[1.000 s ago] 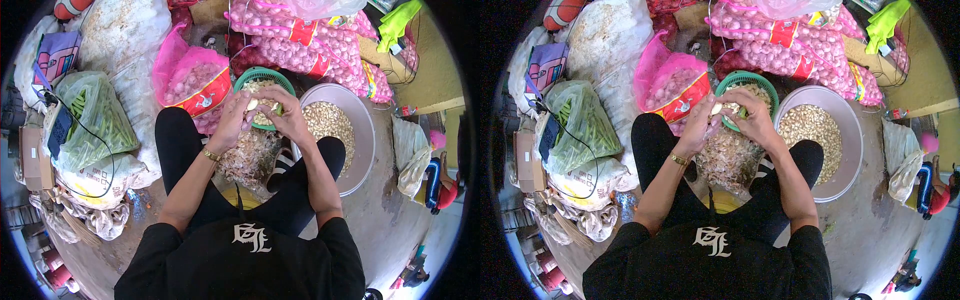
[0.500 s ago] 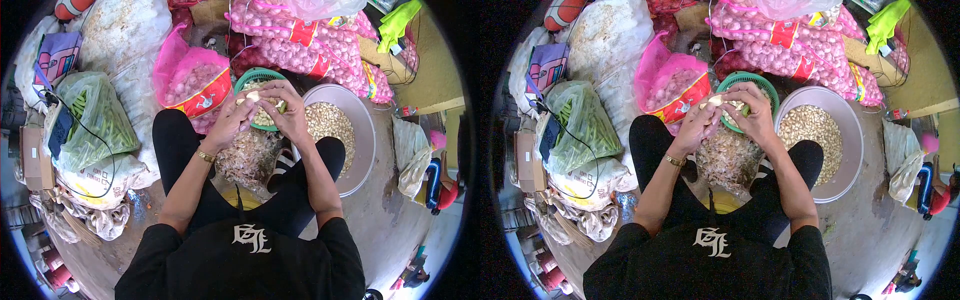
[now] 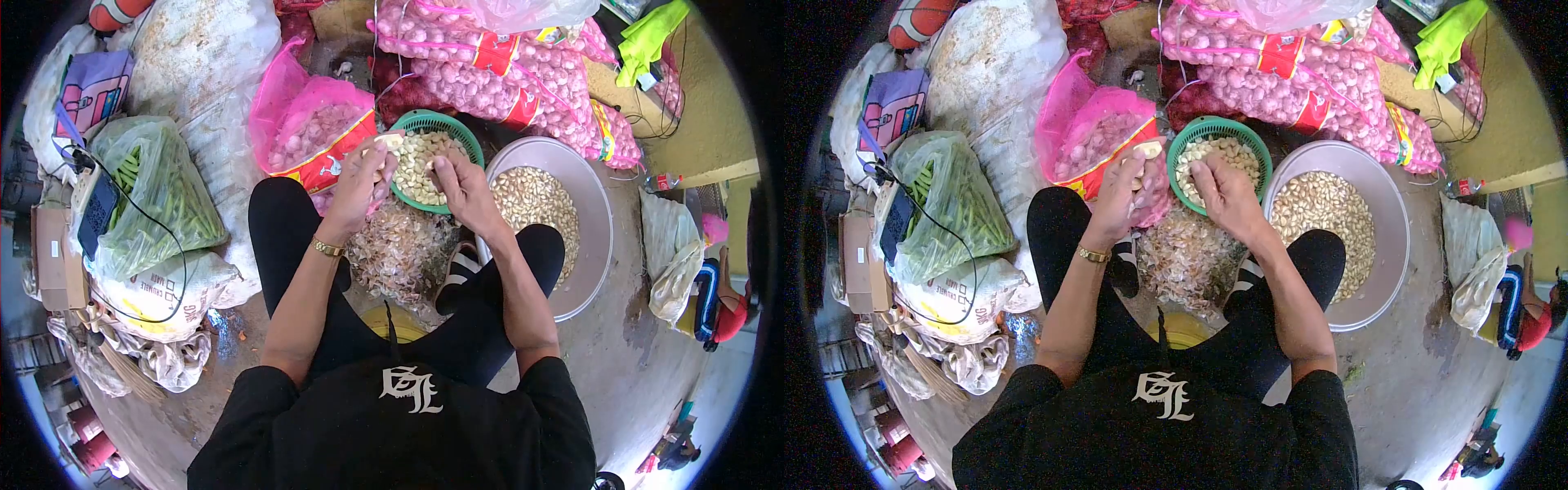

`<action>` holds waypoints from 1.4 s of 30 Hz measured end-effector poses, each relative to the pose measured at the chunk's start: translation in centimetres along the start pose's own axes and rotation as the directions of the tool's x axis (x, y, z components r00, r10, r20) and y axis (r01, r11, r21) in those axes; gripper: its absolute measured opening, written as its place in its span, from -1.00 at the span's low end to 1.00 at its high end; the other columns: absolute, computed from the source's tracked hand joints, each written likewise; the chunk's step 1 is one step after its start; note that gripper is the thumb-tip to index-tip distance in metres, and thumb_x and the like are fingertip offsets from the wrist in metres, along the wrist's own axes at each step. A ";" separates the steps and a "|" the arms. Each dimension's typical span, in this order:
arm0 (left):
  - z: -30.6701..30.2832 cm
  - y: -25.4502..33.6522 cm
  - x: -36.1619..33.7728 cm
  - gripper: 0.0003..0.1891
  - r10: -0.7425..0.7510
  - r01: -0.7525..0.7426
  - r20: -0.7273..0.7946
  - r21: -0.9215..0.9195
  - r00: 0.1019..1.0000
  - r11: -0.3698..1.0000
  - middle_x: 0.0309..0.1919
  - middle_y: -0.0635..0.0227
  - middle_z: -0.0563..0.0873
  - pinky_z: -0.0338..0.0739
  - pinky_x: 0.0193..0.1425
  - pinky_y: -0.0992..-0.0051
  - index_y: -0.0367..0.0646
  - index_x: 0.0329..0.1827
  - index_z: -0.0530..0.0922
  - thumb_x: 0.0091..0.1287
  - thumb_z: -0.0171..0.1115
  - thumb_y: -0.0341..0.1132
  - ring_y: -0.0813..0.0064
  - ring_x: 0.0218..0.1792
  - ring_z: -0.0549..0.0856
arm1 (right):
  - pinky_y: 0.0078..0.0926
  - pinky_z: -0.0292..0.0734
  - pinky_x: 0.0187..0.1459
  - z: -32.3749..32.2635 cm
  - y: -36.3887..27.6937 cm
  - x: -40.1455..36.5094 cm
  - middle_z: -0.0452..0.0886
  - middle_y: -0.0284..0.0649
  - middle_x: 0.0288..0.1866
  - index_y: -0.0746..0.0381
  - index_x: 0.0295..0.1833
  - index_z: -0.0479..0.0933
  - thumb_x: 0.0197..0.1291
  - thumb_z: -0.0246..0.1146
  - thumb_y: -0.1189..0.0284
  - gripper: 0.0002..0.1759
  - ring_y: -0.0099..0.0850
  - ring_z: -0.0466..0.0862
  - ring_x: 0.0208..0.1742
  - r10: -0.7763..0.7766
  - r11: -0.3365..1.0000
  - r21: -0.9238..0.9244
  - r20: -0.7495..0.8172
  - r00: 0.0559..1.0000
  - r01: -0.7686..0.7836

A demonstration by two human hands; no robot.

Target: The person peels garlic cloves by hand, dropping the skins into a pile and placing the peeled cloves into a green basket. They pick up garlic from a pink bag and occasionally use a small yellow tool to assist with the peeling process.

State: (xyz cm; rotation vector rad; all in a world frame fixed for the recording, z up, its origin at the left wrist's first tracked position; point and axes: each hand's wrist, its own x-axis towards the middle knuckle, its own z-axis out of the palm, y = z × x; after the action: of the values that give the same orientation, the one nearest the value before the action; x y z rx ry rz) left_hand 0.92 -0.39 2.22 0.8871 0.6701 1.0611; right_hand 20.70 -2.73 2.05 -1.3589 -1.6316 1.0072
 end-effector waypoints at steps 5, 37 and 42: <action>-0.5 -0.3 0.1 -0.60 0.016 -0.018 0.030 0.041 0.999 0.999 -0.51 0.59 0.41 0.16 -0.68 0.78 -0.21 0.32 0.47 0.60 -0.06 -0.17 0.87 -0.69 0.28 | -0.33 0.52 -0.32 -0.7 -2.1 -0.7 0.64 -0.06 -0.44 0.29 -0.16 0.55 0.24 0.38 0.16 -0.62 -0.24 0.65 -0.43 -0.234 0.929 -0.285 0.048 0.971 0.237; 0.7 -0.7 -0.3 -0.54 -0.137 0.063 0.171 0.382 0.976 0.922 -0.43 0.61 0.44 0.30 -0.39 0.68 -0.11 -0.29 0.46 0.60 -0.14 0.08 0.81 -0.42 0.40 | -0.06 0.52 -0.27 -0.4 -1.9 -0.2 0.63 0.10 -0.33 0.29 -0.04 0.48 0.18 0.40 0.12 -0.51 0.12 0.66 -0.26 -0.393 0.843 -0.389 0.028 0.919 0.372; 1.2 -0.9 -0.6 -0.52 -0.104 0.044 0.161 0.338 0.981 0.940 -0.45 0.61 0.45 0.28 -0.42 0.68 -0.12 -0.33 0.44 0.60 -0.14 0.09 0.81 -0.44 0.39 | -0.06 0.51 -0.29 -0.5 -2.2 -0.2 0.62 0.10 -0.35 0.29 -0.06 0.46 0.20 0.38 0.09 -0.50 0.13 0.65 -0.28 -0.378 0.839 -0.408 0.038 0.925 0.360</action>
State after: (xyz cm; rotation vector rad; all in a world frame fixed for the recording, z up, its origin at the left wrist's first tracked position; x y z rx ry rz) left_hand 2.16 -1.48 2.04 1.2242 0.7396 0.8002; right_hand 20.37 -3.18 4.29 -1.2369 -2.0494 0.4143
